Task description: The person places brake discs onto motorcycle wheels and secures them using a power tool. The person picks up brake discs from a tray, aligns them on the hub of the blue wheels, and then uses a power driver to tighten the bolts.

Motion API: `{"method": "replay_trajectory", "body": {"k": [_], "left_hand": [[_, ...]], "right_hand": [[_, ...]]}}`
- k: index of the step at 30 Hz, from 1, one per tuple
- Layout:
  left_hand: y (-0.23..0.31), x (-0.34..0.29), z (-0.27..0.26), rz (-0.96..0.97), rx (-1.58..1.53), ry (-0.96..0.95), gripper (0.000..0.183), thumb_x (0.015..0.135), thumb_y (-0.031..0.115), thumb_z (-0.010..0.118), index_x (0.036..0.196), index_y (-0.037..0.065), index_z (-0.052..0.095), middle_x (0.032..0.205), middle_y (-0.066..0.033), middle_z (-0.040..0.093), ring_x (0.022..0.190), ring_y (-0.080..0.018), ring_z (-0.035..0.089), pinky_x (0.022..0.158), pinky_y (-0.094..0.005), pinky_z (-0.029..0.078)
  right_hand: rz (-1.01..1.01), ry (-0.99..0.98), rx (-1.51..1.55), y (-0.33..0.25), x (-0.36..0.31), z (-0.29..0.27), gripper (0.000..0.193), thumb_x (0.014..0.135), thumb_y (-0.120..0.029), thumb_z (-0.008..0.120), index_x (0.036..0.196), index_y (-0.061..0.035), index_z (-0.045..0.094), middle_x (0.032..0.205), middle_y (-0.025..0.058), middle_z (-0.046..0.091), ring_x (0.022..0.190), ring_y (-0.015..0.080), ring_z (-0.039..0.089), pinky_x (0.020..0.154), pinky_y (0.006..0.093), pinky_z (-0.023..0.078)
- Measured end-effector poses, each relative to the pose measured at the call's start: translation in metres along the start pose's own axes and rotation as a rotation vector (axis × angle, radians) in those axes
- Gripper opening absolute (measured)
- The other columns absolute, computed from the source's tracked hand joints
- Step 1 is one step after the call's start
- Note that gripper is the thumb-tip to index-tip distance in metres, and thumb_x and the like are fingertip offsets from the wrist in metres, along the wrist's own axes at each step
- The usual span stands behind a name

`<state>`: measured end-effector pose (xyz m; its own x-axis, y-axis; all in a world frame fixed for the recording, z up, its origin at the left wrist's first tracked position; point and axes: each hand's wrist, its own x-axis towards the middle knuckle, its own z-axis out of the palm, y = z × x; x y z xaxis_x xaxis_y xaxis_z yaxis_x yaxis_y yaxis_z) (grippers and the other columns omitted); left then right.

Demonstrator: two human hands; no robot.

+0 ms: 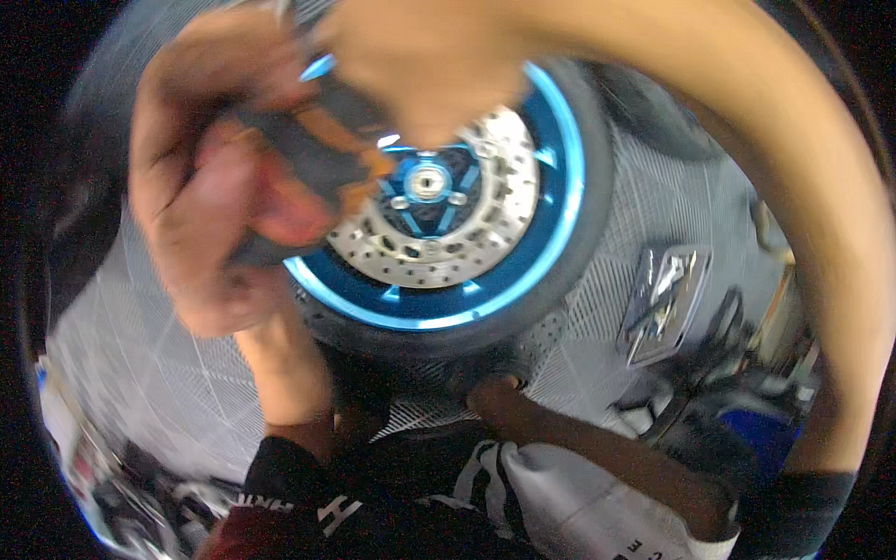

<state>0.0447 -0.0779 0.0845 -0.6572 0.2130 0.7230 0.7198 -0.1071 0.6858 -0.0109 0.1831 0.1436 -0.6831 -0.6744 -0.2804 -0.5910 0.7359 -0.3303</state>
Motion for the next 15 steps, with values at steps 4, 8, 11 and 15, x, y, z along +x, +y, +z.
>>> {"method": "replay_trajectory", "body": {"k": [4,8,11,15], "left_hand": [[0.004,-0.009,0.025,-0.170,-0.116,0.003,0.044,0.086,0.031,0.049,0.105,-0.008,0.055,0.104,-0.0257,0.056,0.097,-0.0313,0.055,0.093,-0.0434,0.042],[0.005,-0.015,0.025,-0.145,-0.070,0.086,0.045,0.087,0.030,0.046,0.105,-0.010,0.055,0.106,-0.0286,0.056,0.101,-0.0339,0.055,0.097,-0.0458,0.043],[-0.006,-0.017,0.033,-0.091,-0.046,0.149,0.045,0.088,0.028,0.045,0.107,-0.012,0.056,0.108,-0.0302,0.057,0.102,-0.0362,0.057,0.098,-0.0474,0.045],[-0.009,-0.018,0.033,-0.034,0.025,0.218,0.046,0.089,0.026,0.043,0.108,-0.013,0.057,0.111,-0.0324,0.059,0.105,-0.0393,0.059,0.099,-0.0494,0.047]], "right_hand": [[0.052,0.286,0.246,-0.064,-0.068,0.069,0.072,0.057,-0.024,0.091,0.118,-0.0032,0.059,0.106,0.0147,0.063,0.100,0.0269,0.064,0.085,0.0401,0.052],[0.229,0.320,0.590,-0.148,-0.123,0.173,0.070,0.058,-0.024,0.090,0.117,-0.0028,0.059,0.104,0.0148,0.063,0.098,0.0270,0.064,0.084,0.0402,0.052],[0.354,0.312,0.690,-0.164,-0.141,0.216,0.068,0.058,-0.023,0.090,0.116,-0.0026,0.060,0.103,0.0149,0.064,0.097,0.0271,0.064,0.083,0.0402,0.052],[0.385,0.322,0.736,-0.174,-0.147,0.236,0.067,0.058,-0.023,0.089,0.115,-0.0022,0.060,0.102,0.0150,0.064,0.096,0.0272,0.064,0.082,0.0402,0.052]]}}
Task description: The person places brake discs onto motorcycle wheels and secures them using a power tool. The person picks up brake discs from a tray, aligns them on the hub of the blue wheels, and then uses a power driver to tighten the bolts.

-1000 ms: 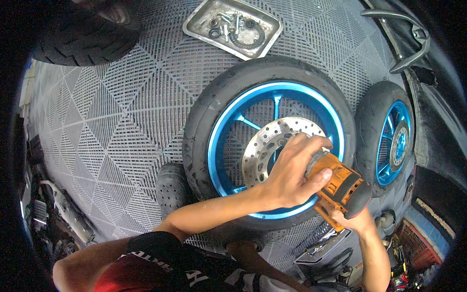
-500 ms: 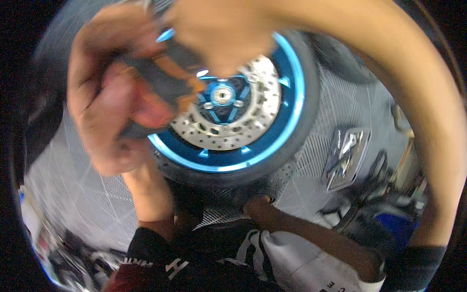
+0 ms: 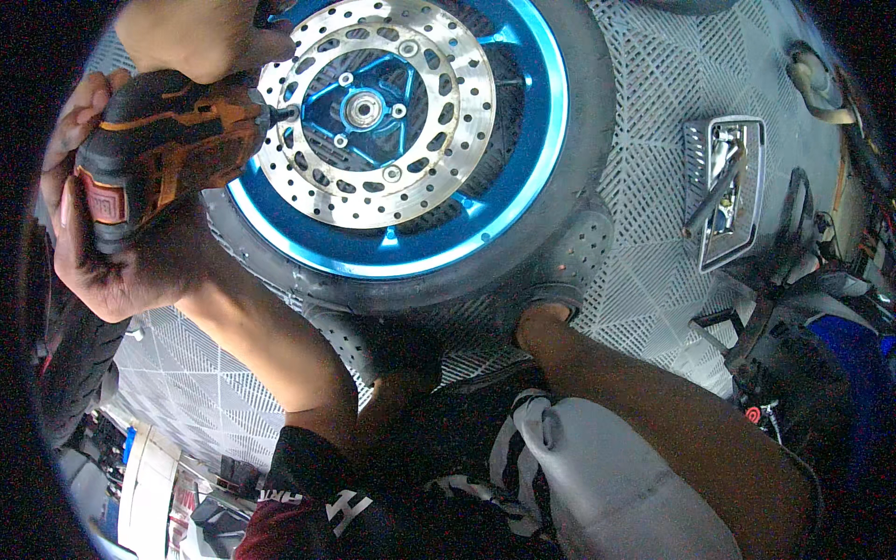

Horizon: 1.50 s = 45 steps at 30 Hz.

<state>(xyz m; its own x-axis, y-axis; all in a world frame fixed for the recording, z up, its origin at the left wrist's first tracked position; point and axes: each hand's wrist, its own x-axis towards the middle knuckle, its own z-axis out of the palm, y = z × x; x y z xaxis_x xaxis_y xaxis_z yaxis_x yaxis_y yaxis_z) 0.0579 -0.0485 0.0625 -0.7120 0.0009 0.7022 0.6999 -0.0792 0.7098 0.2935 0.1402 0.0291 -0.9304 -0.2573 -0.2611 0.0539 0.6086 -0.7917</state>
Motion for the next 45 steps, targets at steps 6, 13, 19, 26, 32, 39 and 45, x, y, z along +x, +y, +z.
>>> {"method": "replay_trajectory", "body": {"k": [6,13,19,26,32,39,45], "left_hand": [[-0.005,0.001,-0.006,0.052,0.057,0.079,0.047,0.091,0.023,0.041,0.110,-0.016,0.058,0.115,-0.0356,0.061,0.109,-0.0438,0.063,0.102,-0.0525,0.051],[-0.011,-0.002,-0.003,0.040,0.033,0.109,0.044,0.093,0.019,0.042,0.112,-0.016,0.059,0.116,-0.0373,0.063,0.110,-0.0491,0.065,0.098,-0.0566,0.055],[-0.016,-0.005,-0.006,0.199,0.058,-0.047,0.039,0.096,0.021,0.044,0.118,-0.006,0.062,0.115,-0.0371,0.063,0.108,-0.0522,0.065,0.093,-0.0605,0.057],[-0.018,-0.001,-0.010,0.330,0.153,-0.155,0.036,0.096,0.018,0.045,0.116,-0.007,0.061,0.114,-0.0358,0.063,0.107,-0.0499,0.066,0.093,-0.0623,0.057],[-0.020,-0.004,0.006,0.353,-0.022,-0.065,0.044,0.095,0.020,0.040,0.113,-0.015,0.060,0.114,-0.0359,0.064,0.106,-0.0477,0.066,0.096,-0.0575,0.057],[-0.015,0.000,0.006,0.158,0.081,0.079,0.047,0.095,0.022,0.037,0.110,-0.017,0.059,0.114,-0.0364,0.064,0.109,-0.0446,0.066,0.101,-0.0523,0.055],[-0.012,-0.004,0.001,-0.094,-0.237,0.073,0.045,0.095,0.022,0.043,0.113,-0.017,0.057,0.117,-0.0385,0.060,0.112,-0.0482,0.063,0.101,-0.0575,0.054]], "right_hand": [[0.005,-0.009,0.013,-0.001,-0.001,0.002,0.064,0.059,-0.023,0.087,0.113,-0.0017,0.061,0.099,0.0151,0.064,0.093,0.0273,0.065,0.080,0.0402,0.053],[0.006,-0.027,0.006,0.001,0.002,0.000,0.060,0.060,-0.022,0.086,0.111,-0.0011,0.061,0.097,0.0152,0.064,0.090,0.0275,0.065,0.078,0.0403,0.053],[-0.005,-0.052,-0.002,0.001,0.007,-0.002,0.058,0.061,-0.022,0.085,0.109,-0.0005,0.062,0.094,0.0154,0.064,0.088,0.0276,0.065,0.076,0.0403,0.053],[-0.016,-0.084,-0.030,-0.002,0.015,-0.013,0.054,0.062,-0.021,0.083,0.107,0.0001,0.063,0.091,0.0155,0.065,0.085,0.0278,0.066,0.074,0.0403,0.053],[-0.046,-0.155,-0.087,-0.008,0.034,-0.030,0.052,0.062,-0.021,0.082,0.106,0.0006,0.063,0.089,0.0156,0.065,0.083,0.0279,0.066,0.072,0.0404,0.053],[-0.075,-0.242,-0.143,-0.012,0.058,-0.049,0.049,0.063,-0.020,0.080,0.104,0.0012,0.064,0.086,0.0158,0.065,0.080,0.0281,0.066,0.070,0.0404,0.053],[-0.076,-0.272,-0.184,-0.011,0.067,-0.063,0.046,0.064,-0.020,0.079,0.102,0.0017,0.064,0.084,0.0159,0.065,0.078,0.0282,0.066,0.068,0.0404,0.053]]}}
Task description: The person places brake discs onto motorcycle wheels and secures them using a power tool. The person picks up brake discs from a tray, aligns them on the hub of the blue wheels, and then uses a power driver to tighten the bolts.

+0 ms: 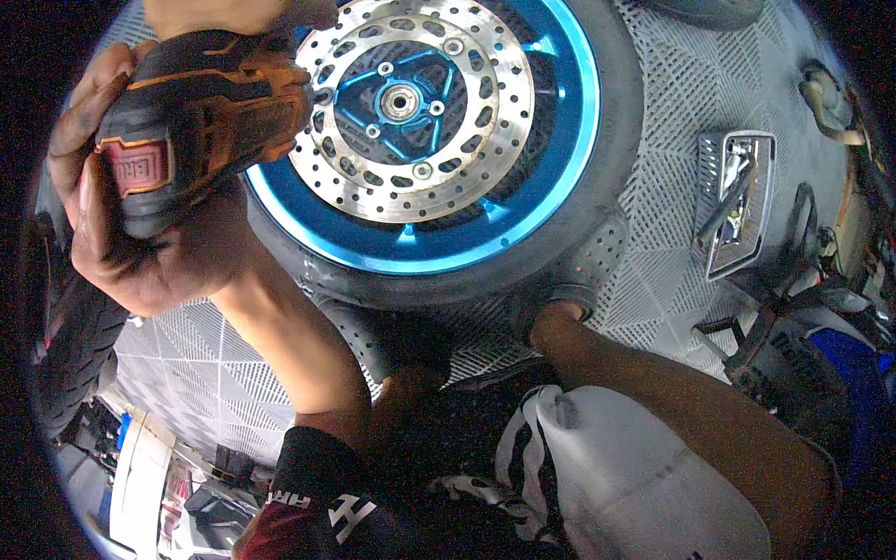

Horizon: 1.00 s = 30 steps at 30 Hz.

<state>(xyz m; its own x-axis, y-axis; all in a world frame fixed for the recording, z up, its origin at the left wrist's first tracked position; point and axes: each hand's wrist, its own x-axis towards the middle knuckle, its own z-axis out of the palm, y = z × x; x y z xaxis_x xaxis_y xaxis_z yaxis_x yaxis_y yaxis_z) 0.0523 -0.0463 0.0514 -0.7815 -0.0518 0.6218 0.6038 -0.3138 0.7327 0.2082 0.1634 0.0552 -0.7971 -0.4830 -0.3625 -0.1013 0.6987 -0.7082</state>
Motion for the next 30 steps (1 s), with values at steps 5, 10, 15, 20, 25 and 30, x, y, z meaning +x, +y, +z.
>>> {"method": "replay_trajectory", "body": {"k": [5,10,15,20,25,30], "left_hand": [[-0.010,-0.004,-0.003,0.456,0.176,-0.211,0.046,0.094,0.023,0.040,0.114,-0.015,0.057,0.118,-0.0363,0.061,0.113,-0.0436,0.064,0.104,-0.0517,0.052],[0.004,0.001,-0.015,-0.120,-0.067,0.040,0.046,0.093,0.025,0.040,0.114,-0.012,0.058,0.118,-0.0340,0.062,0.111,-0.0402,0.064,0.103,-0.0490,0.051],[0.002,-0.006,0.002,0.082,0.098,-0.126,0.042,0.092,0.023,0.044,0.108,-0.013,0.059,0.112,-0.0297,0.062,0.110,-0.0381,0.063,0.101,-0.0478,0.052],[0.017,-0.020,0.012,-0.078,0.015,-0.044,0.041,0.098,0.024,0.045,0.121,-0.009,0.052,0.121,-0.0258,0.058,0.118,-0.0340,0.058,0.108,-0.0464,0.044],[-0.017,-0.085,0.027,-0.211,0.235,0.480,0.058,0.102,0.050,0.042,0.129,-0.001,0.052,0.123,-0.0142,0.058,0.114,-0.0264,0.058,0.103,-0.0397,0.046],[-0.050,-0.120,0.025,-0.380,0.158,0.440,0.069,0.099,0.062,0.038,0.130,0.001,0.052,0.113,-0.0129,0.061,0.094,-0.0234,0.059,0.082,-0.0389,0.051]], "right_hand": [[-0.044,-0.041,-0.047,-0.001,0.014,-0.012,0.044,0.065,-0.020,0.078,0.101,0.0022,0.065,0.082,0.0160,0.065,0.076,0.0283,0.067,0.066,0.0404,0.053],[-0.061,-0.091,-0.172,-0.001,0.025,-0.055,0.042,0.065,-0.019,0.077,0.099,0.0026,0.065,0.080,0.0161,0.065,0.074,0.0285,0.067,0.065,0.0405,0.054],[-0.097,-0.158,-0.318,-0.004,0.049,-0.100,0.040,0.066,-0.019,0.076,0.098,0.0031,0.066,0.078,0.0162,0.066,0.072,0.0286,0.067,0.063,0.0405,0.054],[-0.100,-0.249,-0.492,-0.011,0.072,-0.149,0.038,0.067,-0.019,0.075,0.096,0.0035,0.066,0.076,0.0163,0.066,0.070,0.0287,0.067,0.062,0.0405,0.054],[-0.072,-0.327,-0.623,-0.023,0.088,-0.185,0.036,0.067,-0.018,0.074,0.095,0.0039,0.067,0.074,0.0164,0.066,0.068,0.0288,0.067,0.060,0.0405,0.054],[-0.057,-0.378,-0.682,-0.032,0.100,-0.203,0.034,0.068,-0.018,0.072,0.094,0.0044,0.067,0.072,0.0166,0.066,0.066,0.0289,0.068,0.059,0.0406,0.054]]}}
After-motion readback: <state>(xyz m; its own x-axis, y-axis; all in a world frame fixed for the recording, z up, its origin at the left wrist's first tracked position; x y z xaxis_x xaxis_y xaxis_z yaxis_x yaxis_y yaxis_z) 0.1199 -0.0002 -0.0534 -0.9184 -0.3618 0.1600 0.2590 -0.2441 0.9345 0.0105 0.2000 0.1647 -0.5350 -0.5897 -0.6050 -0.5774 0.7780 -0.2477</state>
